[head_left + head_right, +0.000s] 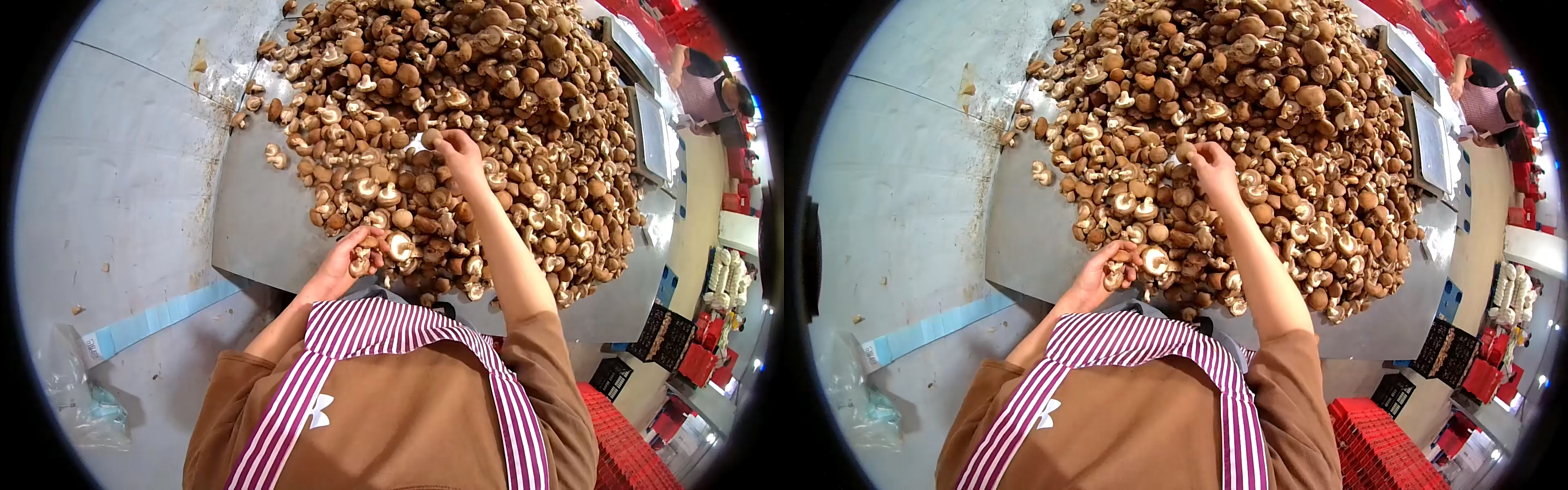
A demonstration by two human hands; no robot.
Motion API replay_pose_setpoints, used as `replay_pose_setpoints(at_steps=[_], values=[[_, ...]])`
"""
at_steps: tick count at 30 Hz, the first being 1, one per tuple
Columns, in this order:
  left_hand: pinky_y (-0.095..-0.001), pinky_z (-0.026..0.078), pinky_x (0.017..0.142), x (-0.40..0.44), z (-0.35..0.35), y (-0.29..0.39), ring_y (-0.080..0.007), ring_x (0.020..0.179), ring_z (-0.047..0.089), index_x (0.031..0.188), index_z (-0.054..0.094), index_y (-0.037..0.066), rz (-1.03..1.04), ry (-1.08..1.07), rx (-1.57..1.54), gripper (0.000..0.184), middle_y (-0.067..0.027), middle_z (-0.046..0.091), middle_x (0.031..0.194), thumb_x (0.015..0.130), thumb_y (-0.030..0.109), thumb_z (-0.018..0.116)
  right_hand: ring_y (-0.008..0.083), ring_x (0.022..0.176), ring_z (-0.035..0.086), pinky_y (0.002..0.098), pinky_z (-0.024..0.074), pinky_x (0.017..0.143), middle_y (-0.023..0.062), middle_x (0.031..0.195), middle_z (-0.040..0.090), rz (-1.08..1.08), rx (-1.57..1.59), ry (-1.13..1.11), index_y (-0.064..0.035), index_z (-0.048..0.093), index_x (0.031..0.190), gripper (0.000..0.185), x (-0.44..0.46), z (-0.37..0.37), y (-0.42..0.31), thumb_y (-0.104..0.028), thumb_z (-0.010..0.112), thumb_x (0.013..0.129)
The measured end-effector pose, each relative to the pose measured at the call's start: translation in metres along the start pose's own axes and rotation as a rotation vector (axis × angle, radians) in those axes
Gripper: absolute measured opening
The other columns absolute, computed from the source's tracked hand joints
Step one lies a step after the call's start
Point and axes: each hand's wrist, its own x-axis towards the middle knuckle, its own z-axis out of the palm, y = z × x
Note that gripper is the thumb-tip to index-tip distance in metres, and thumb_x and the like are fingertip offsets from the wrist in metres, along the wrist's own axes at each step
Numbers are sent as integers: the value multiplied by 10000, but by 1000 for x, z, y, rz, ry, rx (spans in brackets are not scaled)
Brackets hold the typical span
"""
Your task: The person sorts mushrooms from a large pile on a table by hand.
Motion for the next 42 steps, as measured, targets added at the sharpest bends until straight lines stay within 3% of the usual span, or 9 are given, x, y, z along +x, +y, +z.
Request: replay_pose_setpoints(at_steps=[1, 7, 13, 17, 21, 24, 28, 37, 42], values=[[-279, 545, 628, 0, 2, 1, -157, 801, 661, 1275, 570, 92, -5, 6, 23, 327, -92, 673, 1080, 1089, 320, 427, 177, 936, 631, 337, 511, 844, 61, 1018, 685, 197, 460, -46, -27, 682, 1144, 296, -11, -6, -8, -255, 698, 956], [-285, 551, 666, 12, 19, 10, -170, 845, 685, 1366, 524, 81, 35, -89, 44, 341, -93, 662, 1178, 1081, 247, 436, 89, 852, 636, 257, 538, 795, 4, 964, 673, 384, 875, -193, -34, 645, 1185, 314, -68, -9, -33, -303, 637, 1022], [-261, 535, 636, 20, 29, 17, -161, 886, 685, 1440, 496, 113, 93, -93, 55, 488, -81, 655, 1228, 1091, 442, 406, 106, 857, 623, 275, 519, 812, -8, 912, 657, 284, 549, -311, -46, 701, 1135, 307, -98, -2, -65, -321, 658, 1005], [-304, 590, 639, 22, 32, 20, -207, 935, 719, 1353, 549, 91, 115, -82, -48, 563, -117, 685, 1172, 1044, 553, 466, 257, 1119, 627, 400, 521, 937, 160, 1151, 664, 4, 101, -581, 3, 700, 1184, 460, -93, -17, -92, -412, 570, 1036], [-297, 598, 578, 29, 7, 8, -222, 889, 731, 1032, 655, 92, 65, -115, -123, 407, -136, 690, 1093, 1048, 470, 503, 303, 1157, 618, 429, 528, 984, 181, 1232, 640, -81, -179, -152, 1, 676, 1198, 353, -8, -26, -73, -294, 591, 1025], [-306, 588, 556, 24, 3, 5, -236, 846, 719, 922, 612, 91, 68, -150, -173, 368, -150, 673, 1107, 1046, 421, 506, 301, 1259, 543, 470, 442, 1077, 163, 1300, 609, -27, -492, 33, -40, 619, 1305, 466, 56, -41, -53, -382, 629, 989], [-314, 611, 570, 16, -2, 5, -272, 845, 718, 1027, 650, 54, 48, -238, -286, 388, -167, 679, 1073, 1031, 427, 541, 327, 1369, 446, 548, 354, 1153, 167, 1432, 513, -35, -897, 69, -100, 474, 1469, 649, 75, -12, -29, -462, 652, 961], [-324, 598, 597, 8, -6, 7, -271, 809, 708, 1205, 649, 55, -25, -301, -219, 505, -180, 676, 1041, 1026, 509, 520, 381, 1389, 428, 596, 223, 1204, 149, 1348, 587, -417, -697, -138, -155, 529, 1445, 628, -47, 28, -4, -410, 709, 899], [-327, 603, 611, 7, -20, 7, -259, 771, 705, 1210, 646, 41, -79, -420, -247, 515, -170, 676, 1000, 1037, 507, 508, 307, 1412, 448, 488, 311, 1220, 124, 1460, 549, -104, -308, -481, -137, 578, 1413, 495, -48, -29, -42, -399, 616, 995]])
